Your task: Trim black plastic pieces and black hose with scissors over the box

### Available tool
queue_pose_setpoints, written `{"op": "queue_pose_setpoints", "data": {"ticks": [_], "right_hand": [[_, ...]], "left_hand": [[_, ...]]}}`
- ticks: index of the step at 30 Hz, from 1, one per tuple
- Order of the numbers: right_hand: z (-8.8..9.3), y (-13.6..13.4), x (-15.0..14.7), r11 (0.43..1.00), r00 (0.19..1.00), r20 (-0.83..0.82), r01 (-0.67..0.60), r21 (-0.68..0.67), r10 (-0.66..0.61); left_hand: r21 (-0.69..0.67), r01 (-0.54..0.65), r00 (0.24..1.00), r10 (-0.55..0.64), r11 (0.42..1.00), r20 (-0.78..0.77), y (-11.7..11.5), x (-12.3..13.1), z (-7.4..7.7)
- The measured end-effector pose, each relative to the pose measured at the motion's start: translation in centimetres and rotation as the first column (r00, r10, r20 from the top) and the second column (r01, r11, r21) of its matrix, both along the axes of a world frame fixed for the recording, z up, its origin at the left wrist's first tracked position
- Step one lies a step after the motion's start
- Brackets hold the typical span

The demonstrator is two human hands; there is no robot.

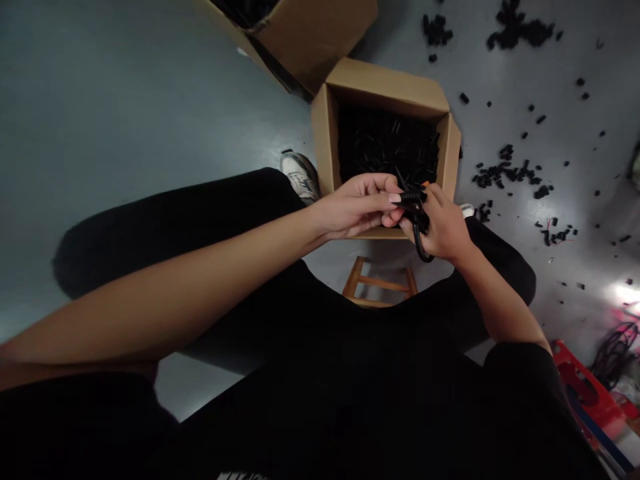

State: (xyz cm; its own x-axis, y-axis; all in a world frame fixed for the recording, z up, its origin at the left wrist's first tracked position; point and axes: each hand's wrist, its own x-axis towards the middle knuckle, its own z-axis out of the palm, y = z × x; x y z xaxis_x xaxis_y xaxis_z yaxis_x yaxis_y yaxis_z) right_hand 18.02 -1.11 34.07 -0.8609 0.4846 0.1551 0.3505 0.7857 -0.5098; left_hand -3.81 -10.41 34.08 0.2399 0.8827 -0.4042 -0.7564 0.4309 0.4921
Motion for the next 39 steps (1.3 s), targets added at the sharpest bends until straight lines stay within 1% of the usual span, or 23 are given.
{"op": "queue_pose_setpoints", "data": {"ticks": [3,5,10,12,15,19,22,25,28,31,33,36,39], "right_hand": [[-0.2,-0.1,0.1,0.996,0.997,0.081,0.019,-0.086,-0.012],[-0.4,-0.1,0.3,0.991,0.993,0.117,0.027,-0.128,-0.012],[-0.8,-0.1,0.5,0.976,0.989,0.142,0.061,-0.209,-0.031],[-0.9,-0.1,0.5,0.973,0.983,0.182,0.076,-0.216,-0.036],[-1.1,0.1,0.4,0.973,0.975,0.220,0.085,-0.215,-0.036],[-0.9,0.5,0.4,0.979,0.982,0.189,0.034,-0.202,0.005],[-0.8,0.5,0.4,0.986,0.984,0.177,0.021,-0.167,0.009],[-0.5,0.4,0.6,0.983,0.984,0.178,0.025,-0.181,0.008],[-0.3,0.5,0.7,0.969,0.982,0.186,0.031,-0.244,0.016],[0.1,0.7,0.8,0.950,0.980,0.196,0.041,-0.310,0.022],[0.3,0.8,0.7,0.939,0.978,0.207,0.058,-0.338,0.014],[0.3,0.9,0.7,0.926,0.974,0.228,0.093,-0.366,-0.008],[0.4,0.8,0.5,0.908,0.970,0.241,0.098,-0.407,0.004]], "left_hand": [[-0.042,-0.009,0.999,0.010,0.999,0.035,0.2,0.3,-0.5],[-0.047,-0.022,0.999,0.024,0.999,0.045,0.3,0.1,-0.6],[-0.060,-0.051,0.998,0.053,0.997,0.044,0.3,-0.2,-1.0],[-0.093,-0.049,0.998,0.053,0.994,0.040,0.2,-0.1,-1.3],[-0.130,0.003,0.998,0.005,0.992,0.062,0.0,0.2,-1.7],[-0.107,0.070,0.992,-0.058,0.992,0.115,-0.4,0.4,-1.7],[-0.097,0.099,0.990,-0.088,0.990,0.112,-0.4,0.3,-1.4],[-0.125,0.092,0.993,-0.083,0.988,0.082,-0.2,0.1,-0.9],[-0.155,0.048,0.999,-0.048,0.987,0.007,0.0,-0.1,-0.5],[-0.166,0.004,0.996,-0.018,0.986,-0.084,0.1,-0.2,-0.4],[-0.158,-0.027,0.992,0.007,0.987,-0.128,0.1,-0.3,-0.7],[-0.110,-0.059,0.980,0.036,0.992,-0.197,-0.1,-0.6,-1.4],[-0.079,-0.036,0.968,0.015,0.996,-0.250,-0.3,-0.8,-2.1]]}}
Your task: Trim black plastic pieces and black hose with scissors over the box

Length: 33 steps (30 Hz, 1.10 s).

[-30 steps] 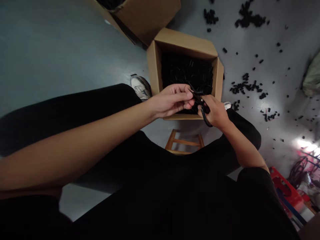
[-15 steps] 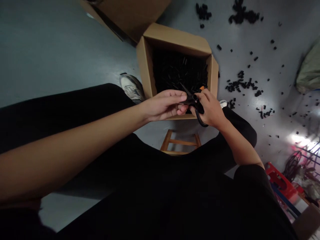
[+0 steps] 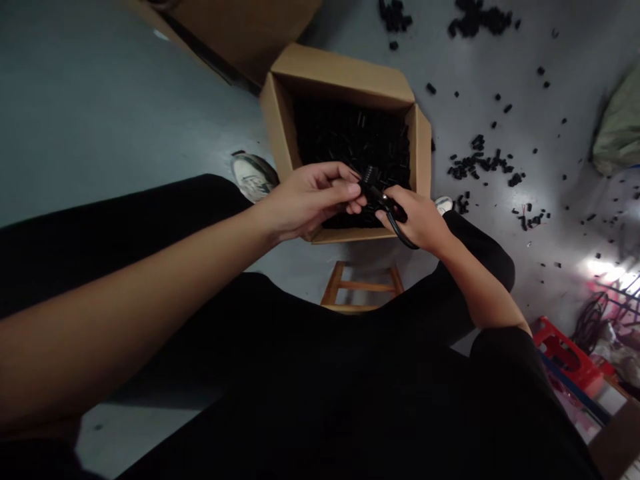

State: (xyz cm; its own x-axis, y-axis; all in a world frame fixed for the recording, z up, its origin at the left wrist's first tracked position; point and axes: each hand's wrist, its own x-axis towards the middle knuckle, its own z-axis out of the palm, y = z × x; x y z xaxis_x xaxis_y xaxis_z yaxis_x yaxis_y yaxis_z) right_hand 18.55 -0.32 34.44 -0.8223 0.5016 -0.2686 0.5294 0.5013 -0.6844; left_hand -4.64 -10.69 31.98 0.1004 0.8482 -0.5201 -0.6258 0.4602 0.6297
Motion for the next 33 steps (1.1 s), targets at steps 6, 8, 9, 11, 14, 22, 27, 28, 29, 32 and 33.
{"op": "queue_pose_setpoints", "data": {"ticks": [6,8,9,11,14,22,27,28,29,32,33], "right_hand": [[0.2,-0.5,-0.3,0.995,0.999,0.037,-0.006,-0.099,0.010],[0.2,-0.6,-0.3,0.992,1.000,0.025,-0.003,-0.126,0.006],[0.2,-0.7,-0.3,0.990,1.000,0.018,0.002,-0.141,0.001],[0.1,-0.8,-0.2,0.984,1.000,-0.009,0.004,-0.178,-0.006],[0.3,-0.8,0.0,0.978,0.999,-0.050,-0.016,-0.209,0.005],[2.8,0.1,0.8,0.949,0.956,0.179,-0.182,-0.257,0.232],[4.0,-0.6,2.0,0.860,0.800,0.335,-0.403,-0.314,0.497],[4.2,-1.0,2.0,0.871,0.781,0.389,-0.404,-0.279,0.488],[4.4,-1.3,1.9,0.889,0.776,0.435,-0.390,-0.239,0.457],[5.1,-1.9,0.5,0.936,0.811,0.468,-0.311,-0.163,0.350],[5.5,-1.9,-0.1,0.935,0.810,0.468,-0.302,-0.184,0.354]], "left_hand": [[-0.025,0.121,0.990,-0.118,0.992,0.079,-0.5,-0.5,0.2],[-0.035,0.151,0.986,-0.148,0.988,0.075,-0.6,-0.6,0.8],[-0.040,0.169,0.984,-0.166,0.985,0.061,-0.6,-0.8,1.0],[-0.052,0.197,0.980,-0.196,0.979,0.024,-0.6,-1.1,1.4],[-0.060,0.235,0.972,-0.236,0.970,-0.003,-0.7,-1.5,1.2],[-0.204,0.621,0.239,-0.430,0.757,-0.870,-1.3,-1.5,-3.0],[-0.529,0.665,-0.379,-0.373,0.526,-0.847,-1.8,-0.9,-4.9],[-0.572,0.680,-0.426,-0.387,0.460,-0.818,-1.8,-0.8,-5.4],[-0.607,0.687,-0.467,-0.398,0.399,-0.790,-1.7,-0.7,-5.9],[-0.672,0.688,-0.537,-0.431,0.274,-0.725,-0.8,-0.1,-7.7],[-0.682,0.688,-0.538,-0.456,0.248,-0.709,-0.2,0.1,-8.4]]}}
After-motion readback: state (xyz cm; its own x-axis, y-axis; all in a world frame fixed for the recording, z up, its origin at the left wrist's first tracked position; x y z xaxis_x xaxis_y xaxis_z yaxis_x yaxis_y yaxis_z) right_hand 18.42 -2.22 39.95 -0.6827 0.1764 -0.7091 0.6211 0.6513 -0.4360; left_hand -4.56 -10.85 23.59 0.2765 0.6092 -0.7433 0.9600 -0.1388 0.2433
